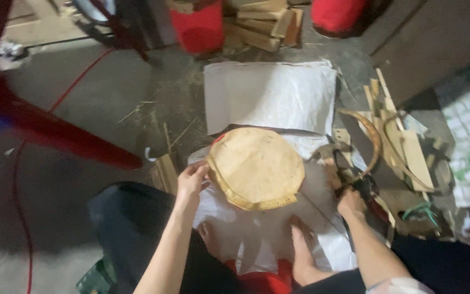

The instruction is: Assembling a wooden rim onto a circular base for a musical instrument using a hammer and manual shaping.

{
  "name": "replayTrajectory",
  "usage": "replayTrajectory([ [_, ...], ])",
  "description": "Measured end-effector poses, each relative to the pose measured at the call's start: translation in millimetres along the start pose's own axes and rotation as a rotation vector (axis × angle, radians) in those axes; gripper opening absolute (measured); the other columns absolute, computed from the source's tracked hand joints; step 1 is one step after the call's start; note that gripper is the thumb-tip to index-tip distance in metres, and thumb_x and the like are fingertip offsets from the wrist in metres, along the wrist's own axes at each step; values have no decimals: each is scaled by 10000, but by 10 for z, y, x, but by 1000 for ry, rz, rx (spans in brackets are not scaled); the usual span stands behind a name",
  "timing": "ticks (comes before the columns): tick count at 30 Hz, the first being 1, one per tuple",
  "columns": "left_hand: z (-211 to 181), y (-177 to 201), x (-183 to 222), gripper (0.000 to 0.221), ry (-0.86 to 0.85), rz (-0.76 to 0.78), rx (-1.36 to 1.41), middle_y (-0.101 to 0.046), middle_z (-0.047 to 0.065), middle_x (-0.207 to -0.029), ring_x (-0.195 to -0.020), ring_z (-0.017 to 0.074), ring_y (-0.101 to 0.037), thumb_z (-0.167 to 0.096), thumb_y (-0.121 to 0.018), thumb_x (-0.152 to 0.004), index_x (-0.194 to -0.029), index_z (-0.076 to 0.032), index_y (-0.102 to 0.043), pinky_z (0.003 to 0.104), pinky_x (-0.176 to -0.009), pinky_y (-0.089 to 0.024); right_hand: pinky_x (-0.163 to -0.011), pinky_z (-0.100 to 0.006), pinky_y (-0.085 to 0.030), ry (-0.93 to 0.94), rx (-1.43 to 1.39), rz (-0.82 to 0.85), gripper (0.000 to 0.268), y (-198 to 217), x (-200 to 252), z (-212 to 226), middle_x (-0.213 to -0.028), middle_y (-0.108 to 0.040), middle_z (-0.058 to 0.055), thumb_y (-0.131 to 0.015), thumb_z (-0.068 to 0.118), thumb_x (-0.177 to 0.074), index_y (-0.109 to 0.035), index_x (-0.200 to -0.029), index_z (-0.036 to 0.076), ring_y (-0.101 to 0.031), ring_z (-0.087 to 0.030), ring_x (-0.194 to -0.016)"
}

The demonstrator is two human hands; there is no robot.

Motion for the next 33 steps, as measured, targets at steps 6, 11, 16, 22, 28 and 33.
replayTrajectory([
  [6, 283, -30, -288, 346, -16, -36, -20, -745, 129, -920, -784, 213, -709, -233, -840, -760, -1054, -57, -790, 411, -707, -625, -852, -553, -598, -58, -124, 30, 337, 806, 547, 355, -1154, -779, -294, -600, 85, -975, -793, -1223, -37, -728, -455, -1110],
  [11, -204, -27, 191, 284, 19, 3, -21, -711, 87, -865, -733, 184, -659, -218, -776, -759, -989, -53, -755, 356, -667, -552, -794, -543, -527, -76, -498, -54, 301, 1995, 1533, 931, -1075, -690, -299, -506, 134, -1019, -683, -1170, -57, -649, -444, -997],
  [16, -414, -59, 493, 181, 100, 67, -88, -714, 50, -969, -931, 190, -668, -260, -687, -857, -953, -106, -691, 368, -873, -539, -686, -533, -537, -86, -534, -230, 430, 1950, 1191, 662, -929, -752, -203, -700, 458, -859, -755, -1022, 64, -713, -452, -854],
  [22, -223, -72, 275, 92, 92, 58, -48, -667, 40, -749, -577, 125, -560, -201, -702, -845, -856, -115, -671, 265, -551, -453, -411, -299, -425, 233, -916, -317, 210, 3296, 2196, 1426, -772, -547, -44, -635, 166, -1171, -503, -1028, 87, -501, -140, -556],
  [28, -68, -122, 142, 108, 88, 59, -3, -661, 59, -776, -558, 130, -538, -173, -709, -922, -950, -72, -682, 276, -515, -455, -416, -302, -458, 495, -850, 107, 180, 3728, 3546, 2508, -796, -592, -95, -572, 36, -1050, -677, -1195, 17, -525, -193, -554],
  [33, 118, -152, -73, 100, -1, 59, 65, -657, 31, -708, -552, 105, -552, -137, -746, -910, -875, -82, -670, 243, -523, -463, -399, -293, -396, 670, -337, 336, 285, 3026, 4081, 3023, -663, -553, -3, -432, 264, -1058, -583, -1283, 177, -453, -139, -465],
])
Point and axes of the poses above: each hand's wrist, its own x-axis away from the middle knuckle, its own y-axis out of the back of the hand, z = x × y, the point moved 7 cm from there along -x, towards the middle knuckle
